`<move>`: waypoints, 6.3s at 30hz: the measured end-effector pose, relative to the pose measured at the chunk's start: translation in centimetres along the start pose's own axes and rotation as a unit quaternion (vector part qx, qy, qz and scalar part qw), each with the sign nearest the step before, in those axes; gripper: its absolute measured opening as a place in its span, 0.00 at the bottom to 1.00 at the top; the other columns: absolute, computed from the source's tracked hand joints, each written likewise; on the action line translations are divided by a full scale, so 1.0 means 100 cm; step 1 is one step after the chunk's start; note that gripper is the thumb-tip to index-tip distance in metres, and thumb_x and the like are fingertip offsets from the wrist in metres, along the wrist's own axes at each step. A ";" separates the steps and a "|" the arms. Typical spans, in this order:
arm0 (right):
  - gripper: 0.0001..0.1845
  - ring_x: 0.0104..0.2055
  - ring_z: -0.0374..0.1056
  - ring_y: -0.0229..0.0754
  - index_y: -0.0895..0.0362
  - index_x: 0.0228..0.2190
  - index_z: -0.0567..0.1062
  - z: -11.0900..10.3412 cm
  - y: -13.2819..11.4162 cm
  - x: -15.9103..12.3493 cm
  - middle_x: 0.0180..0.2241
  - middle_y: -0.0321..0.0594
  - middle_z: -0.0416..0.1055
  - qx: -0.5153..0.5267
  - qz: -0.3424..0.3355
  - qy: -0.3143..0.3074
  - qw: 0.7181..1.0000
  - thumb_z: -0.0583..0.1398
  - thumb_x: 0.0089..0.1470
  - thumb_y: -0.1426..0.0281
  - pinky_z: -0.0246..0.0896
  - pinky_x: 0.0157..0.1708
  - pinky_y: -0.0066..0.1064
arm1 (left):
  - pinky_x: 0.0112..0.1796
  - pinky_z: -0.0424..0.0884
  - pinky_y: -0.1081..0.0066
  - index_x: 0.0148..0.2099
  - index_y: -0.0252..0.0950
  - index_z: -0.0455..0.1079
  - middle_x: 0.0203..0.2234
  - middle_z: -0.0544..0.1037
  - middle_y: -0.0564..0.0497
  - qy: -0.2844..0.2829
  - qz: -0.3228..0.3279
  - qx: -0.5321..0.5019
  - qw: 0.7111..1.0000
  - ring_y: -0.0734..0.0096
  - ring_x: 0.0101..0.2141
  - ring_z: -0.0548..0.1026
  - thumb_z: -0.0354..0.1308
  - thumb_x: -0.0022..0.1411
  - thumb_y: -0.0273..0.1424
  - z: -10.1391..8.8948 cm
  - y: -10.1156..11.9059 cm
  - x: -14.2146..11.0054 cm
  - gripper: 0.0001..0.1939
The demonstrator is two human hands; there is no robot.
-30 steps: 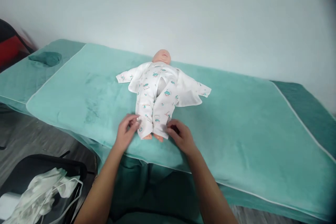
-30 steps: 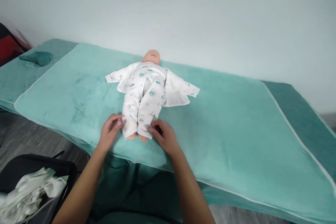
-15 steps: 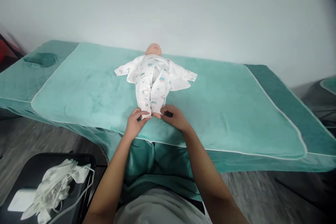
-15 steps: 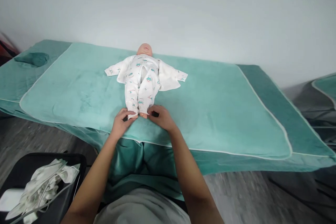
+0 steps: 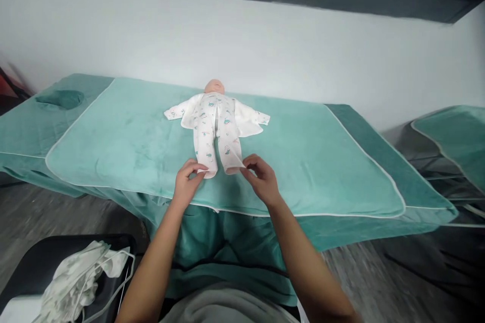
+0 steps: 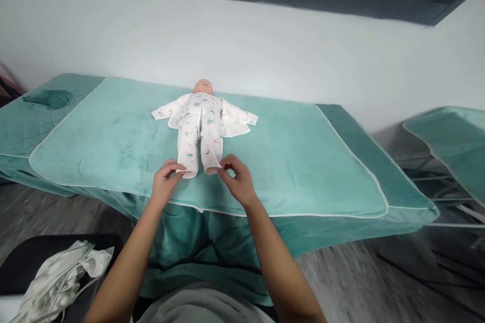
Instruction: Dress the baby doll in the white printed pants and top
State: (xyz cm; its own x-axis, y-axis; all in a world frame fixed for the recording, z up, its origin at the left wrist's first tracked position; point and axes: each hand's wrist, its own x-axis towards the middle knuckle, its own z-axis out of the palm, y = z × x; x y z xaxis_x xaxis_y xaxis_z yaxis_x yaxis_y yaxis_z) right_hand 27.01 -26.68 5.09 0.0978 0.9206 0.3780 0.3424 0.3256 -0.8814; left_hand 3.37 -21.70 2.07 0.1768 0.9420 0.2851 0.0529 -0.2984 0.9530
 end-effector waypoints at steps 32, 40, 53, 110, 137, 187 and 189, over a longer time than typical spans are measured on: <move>0.15 0.41 0.67 0.49 0.53 0.33 0.77 -0.006 0.141 0.121 0.38 0.44 0.76 -0.294 -0.067 -0.004 0.953 0.52 0.66 0.67 0.64 0.44 0.42 | 0.39 0.68 0.61 0.38 0.39 0.78 0.38 0.80 0.44 -0.112 0.127 0.532 0.830 0.56 0.43 0.74 0.52 0.70 0.31 -0.002 -0.077 0.158 0.13; 0.18 0.58 0.66 0.54 0.55 0.51 0.78 -0.003 0.146 0.118 0.53 0.49 0.75 -0.334 -0.163 -0.073 0.925 0.58 0.63 0.67 0.60 0.60 0.47 | 0.52 0.67 0.53 0.52 0.40 0.77 0.52 0.79 0.41 -0.167 0.217 0.520 0.809 0.50 0.57 0.69 0.53 0.68 0.28 0.010 -0.077 0.157 0.15; 0.10 0.48 0.66 0.55 0.57 0.39 0.78 0.017 0.126 0.135 0.42 0.52 0.75 -0.431 -0.070 -0.081 0.896 0.57 0.64 0.68 0.60 0.47 0.43 | 0.61 0.63 0.54 0.57 0.40 0.75 0.54 0.79 0.42 -0.180 0.191 0.542 0.798 0.52 0.58 0.71 0.54 0.68 0.31 0.012 -0.065 0.155 0.18; 0.22 0.45 0.70 0.54 0.57 0.37 0.77 -0.076 0.166 0.174 0.40 0.48 0.77 -0.202 0.272 0.138 0.931 0.70 0.36 0.64 0.64 0.50 0.46 | 0.57 0.63 0.48 0.55 0.38 0.70 0.45 0.82 0.41 0.193 -0.049 0.439 0.876 0.48 0.53 0.74 0.53 0.69 0.44 -0.001 -0.088 0.159 0.20; 0.15 0.46 0.70 0.49 0.60 0.47 0.74 0.079 0.037 0.288 0.50 0.50 0.74 -0.274 -0.067 -0.145 0.949 0.55 0.60 0.72 0.63 0.47 0.41 | 0.48 0.71 0.59 0.52 0.34 0.70 0.45 0.76 0.40 0.189 0.074 0.370 0.907 0.57 0.47 0.76 0.48 0.67 0.25 -0.002 -0.099 0.152 0.14; 0.15 0.36 0.67 0.53 0.53 0.28 0.67 0.029 0.091 0.315 0.29 0.46 0.72 -0.330 0.121 0.006 0.936 0.64 0.50 0.56 0.65 0.41 0.47 | 0.41 0.74 0.70 0.43 0.39 0.75 0.42 0.79 0.49 0.104 0.097 0.088 0.986 0.70 0.41 0.77 0.54 0.63 0.23 0.043 -0.026 0.244 0.11; 0.11 0.35 0.67 0.53 0.52 0.26 0.67 0.032 0.094 0.317 0.27 0.45 0.71 -0.330 0.116 0.035 0.936 0.62 0.51 0.61 0.66 0.41 0.47 | 0.43 0.73 0.69 0.44 0.37 0.76 0.41 0.81 0.48 0.080 0.058 0.114 0.989 0.68 0.42 0.77 0.56 0.63 0.25 0.055 -0.026 0.282 0.10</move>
State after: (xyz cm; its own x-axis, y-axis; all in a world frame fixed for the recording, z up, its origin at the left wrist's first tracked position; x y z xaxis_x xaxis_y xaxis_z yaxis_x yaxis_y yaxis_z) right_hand 30.36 6.26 7.86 0.2941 0.9260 0.2366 0.8048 -0.1065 -0.5839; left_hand 13.60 4.79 7.04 0.0384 0.9061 0.4213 0.2646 -0.4157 0.8702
